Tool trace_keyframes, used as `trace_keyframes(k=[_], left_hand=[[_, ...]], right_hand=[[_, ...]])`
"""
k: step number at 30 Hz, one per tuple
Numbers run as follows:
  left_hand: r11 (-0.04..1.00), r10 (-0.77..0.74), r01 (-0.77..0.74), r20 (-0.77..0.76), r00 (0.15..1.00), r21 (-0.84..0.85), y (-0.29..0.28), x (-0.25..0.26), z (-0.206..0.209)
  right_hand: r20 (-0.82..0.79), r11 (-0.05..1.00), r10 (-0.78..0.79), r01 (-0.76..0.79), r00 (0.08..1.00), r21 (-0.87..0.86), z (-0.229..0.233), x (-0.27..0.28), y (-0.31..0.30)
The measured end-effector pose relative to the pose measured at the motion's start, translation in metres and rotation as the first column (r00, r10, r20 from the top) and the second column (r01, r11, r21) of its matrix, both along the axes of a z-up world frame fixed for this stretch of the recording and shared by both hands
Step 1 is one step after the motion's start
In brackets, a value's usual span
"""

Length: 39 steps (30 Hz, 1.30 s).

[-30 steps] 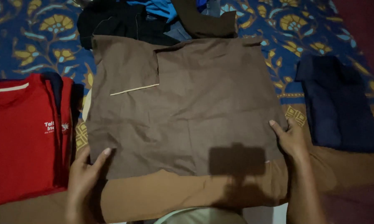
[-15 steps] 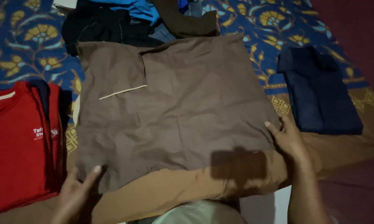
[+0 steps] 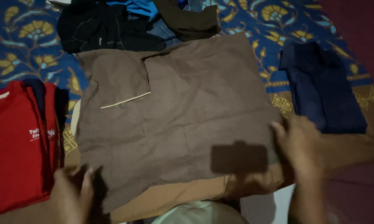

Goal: The person is folding clothes on a bed.

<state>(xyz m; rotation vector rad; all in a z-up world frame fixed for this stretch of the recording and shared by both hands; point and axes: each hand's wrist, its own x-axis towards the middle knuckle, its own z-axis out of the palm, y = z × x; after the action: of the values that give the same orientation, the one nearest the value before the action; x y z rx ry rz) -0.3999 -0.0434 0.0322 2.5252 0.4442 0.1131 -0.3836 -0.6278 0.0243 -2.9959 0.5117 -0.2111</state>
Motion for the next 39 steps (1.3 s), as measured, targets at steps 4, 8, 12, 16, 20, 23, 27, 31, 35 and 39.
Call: trace_keyframes(k=[4,8,12,16,20,23,27,31,35,39], left_hand=[[0.98,-0.176,0.164,0.101,0.979,0.112,-0.057,0.056,-0.01],[0.753,-0.655,0.646,0.217,0.723,0.123,-0.11,0.1,-0.04],[0.705,-0.702,0.7,-0.023,0.711,0.114,-0.111,0.116,-0.058],[0.776,-0.609,0.613,-0.077,0.79,0.152,-0.09,0.118,-0.066],[0.732,-0.635,0.625,-0.064,0.77,0.271,-0.085,0.115,-0.065],[0.656,-0.708,0.695,-0.077,0.702,0.295,-0.095,0.124,-0.057],[0.554,-0.815,0.809,-0.069,0.575,0.197,-0.114,0.142,-0.051],[0.502,-0.854,0.856,-0.086,0.513,0.125,-0.13,0.168,-0.057],[0.516,-0.854,0.856,-0.061,0.516,0.019,-0.132,0.18,-0.06],[0.521,-0.851,0.847,0.02,0.526,-0.1,-0.129,0.181,-0.064]], right_hand=[[0.217,0.961,0.168,-0.209,0.962,0.182,0.05,0.039,0.169],[-0.135,0.818,0.56,-0.52,0.817,0.247,0.007,0.058,0.258],[0.001,0.723,0.687,-0.684,0.726,0.094,-0.053,0.068,0.256],[-0.206,0.904,0.421,-0.428,0.883,0.012,-0.058,0.072,0.171],[-0.042,0.971,0.237,-0.238,0.971,-0.023,-0.081,0.048,0.09],[0.084,0.95,0.308,-0.31,0.948,0.02,-0.05,0.022,0.082],[-0.334,0.786,0.605,-0.476,0.723,0.394,0.036,-0.007,0.127],[-0.049,0.558,0.823,-0.788,0.566,0.262,-0.017,-0.021,0.124],[0.134,0.547,0.821,-0.832,0.555,0.092,-0.063,-0.028,0.113],[0.306,0.493,0.811,-0.864,0.499,0.101,-0.043,-0.031,0.117]])
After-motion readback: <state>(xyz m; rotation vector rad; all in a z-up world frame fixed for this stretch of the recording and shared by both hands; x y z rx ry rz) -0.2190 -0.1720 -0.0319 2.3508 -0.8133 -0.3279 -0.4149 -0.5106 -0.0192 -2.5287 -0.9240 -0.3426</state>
